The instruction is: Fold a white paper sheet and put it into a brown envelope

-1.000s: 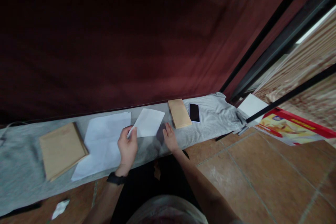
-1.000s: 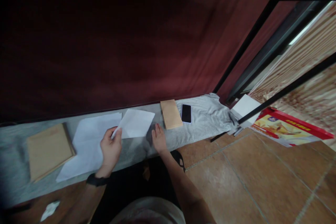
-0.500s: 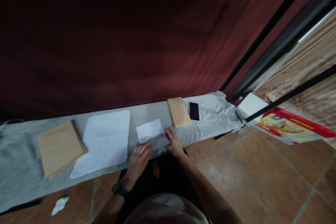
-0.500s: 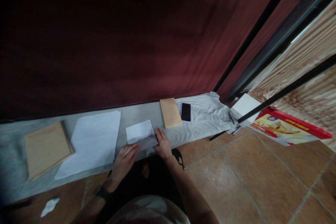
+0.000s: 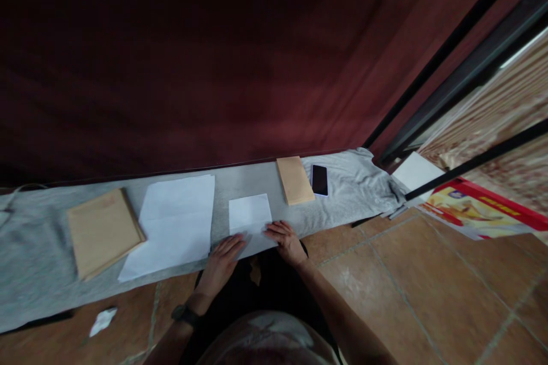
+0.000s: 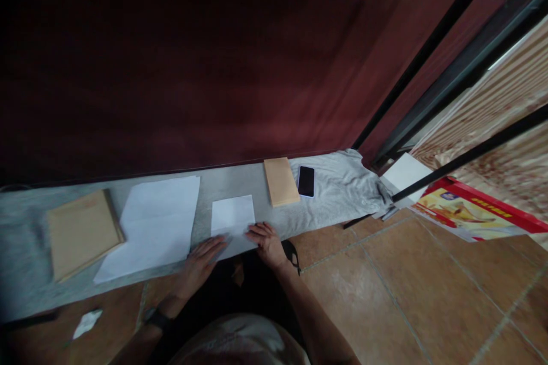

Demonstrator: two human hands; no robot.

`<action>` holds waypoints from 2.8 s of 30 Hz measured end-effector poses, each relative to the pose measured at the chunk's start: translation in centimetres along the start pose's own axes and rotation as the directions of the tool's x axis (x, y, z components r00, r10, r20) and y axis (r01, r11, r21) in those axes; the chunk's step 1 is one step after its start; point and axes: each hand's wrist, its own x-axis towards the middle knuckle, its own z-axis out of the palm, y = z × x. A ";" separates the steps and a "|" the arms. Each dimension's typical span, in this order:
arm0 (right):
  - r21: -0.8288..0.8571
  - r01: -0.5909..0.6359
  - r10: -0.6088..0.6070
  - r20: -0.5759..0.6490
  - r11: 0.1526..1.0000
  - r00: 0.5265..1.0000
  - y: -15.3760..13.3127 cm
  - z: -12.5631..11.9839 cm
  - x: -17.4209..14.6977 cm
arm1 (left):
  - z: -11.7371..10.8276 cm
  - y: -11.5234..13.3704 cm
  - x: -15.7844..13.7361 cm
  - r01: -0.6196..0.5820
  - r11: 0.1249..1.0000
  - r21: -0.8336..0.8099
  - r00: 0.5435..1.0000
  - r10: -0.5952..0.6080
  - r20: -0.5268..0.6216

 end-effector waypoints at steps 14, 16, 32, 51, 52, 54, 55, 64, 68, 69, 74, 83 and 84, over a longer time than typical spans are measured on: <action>0.139 0.032 -0.017 -0.108 0.990 0.994 0.4 -0.1 0.3 | -0.6 -1.6 0.8 0.175 0.932 -0.316 0.981 -0.191 -0.022; 0.143 0.021 -0.002 -0.130 0.989 0.991 0.2 -0.3 0.6 | -0.7 -1.4 1.4 0.254 0.887 -0.386 0.957 -0.288 -0.033; -0.116 -0.325 0.302 -0.179 0.939 0.936 -0.9 -0.1 4.6 | -1.1 -0.6 5.3 0.608 0.729 -0.314 0.759 -0.650 -0.041; -0.305 -0.558 0.512 -0.223 0.771 0.829 -2.0 0.1 8.7 | -2.5 -0.6 10.0 0.774 0.632 0.023 0.631 -0.775 0.037; -0.312 -0.563 0.516 -0.227 0.765 0.826 -2.1 0.2 8.8 | -2.5 -0.5 10.1 0.779 0.626 0.037 0.625 -0.780 0.034; -0.325 -0.571 0.520 -0.236 0.754 0.821 -2.2 0.4 9.0 | -2.5 -0.3 10.3 0.785 0.617 0.058 0.617 -0.787 0.026; -0.331 -0.574 0.521 -0.241 0.749 0.819 -2.2 0.5 9.1 | -2.5 -0.3 10.3 0.786 0.614 0.065 0.614 -0.789 0.022; -0.363 -0.560 0.497 -0.258 0.745 0.828 -1.9 0.9 9.7 | -2.4 -0.4 10.7 0.790 0.604 0.103 0.606 -0.795 0.021; -0.361 -0.547 0.477 -0.270 0.756 0.837 -1.8 0.9 9.7 | -2.5 -0.3 10.9 0.800 0.588 0.114 0.590 -0.807 0.021; -0.359 -0.544 0.472 -0.274 0.758 0.838 -1.8 0.9 9.7 | -2.6 -0.2 11.0 0.804 0.583 0.116 0.585 -0.811 0.021; -0.344 -0.531 0.444 -0.303 0.774 0.843 -1.8 1.0 9.4 | -2.7 0.0 11.2 0.814 0.568 0.119 0.571 -0.821 0.017; -0.314 -0.268 0.210 -0.208 0.911 0.955 -3.5 1.2 7.6 | -2.6 -0.3 11.3 0.814 0.571 0.107 0.572 -0.820 0.025; -0.303 -0.194 0.147 -0.172 0.933 0.974 -3.7 1.5 7.3 | -2.7 -0.3 11.3 0.813 0.573 0.105 0.574 -0.819 0.028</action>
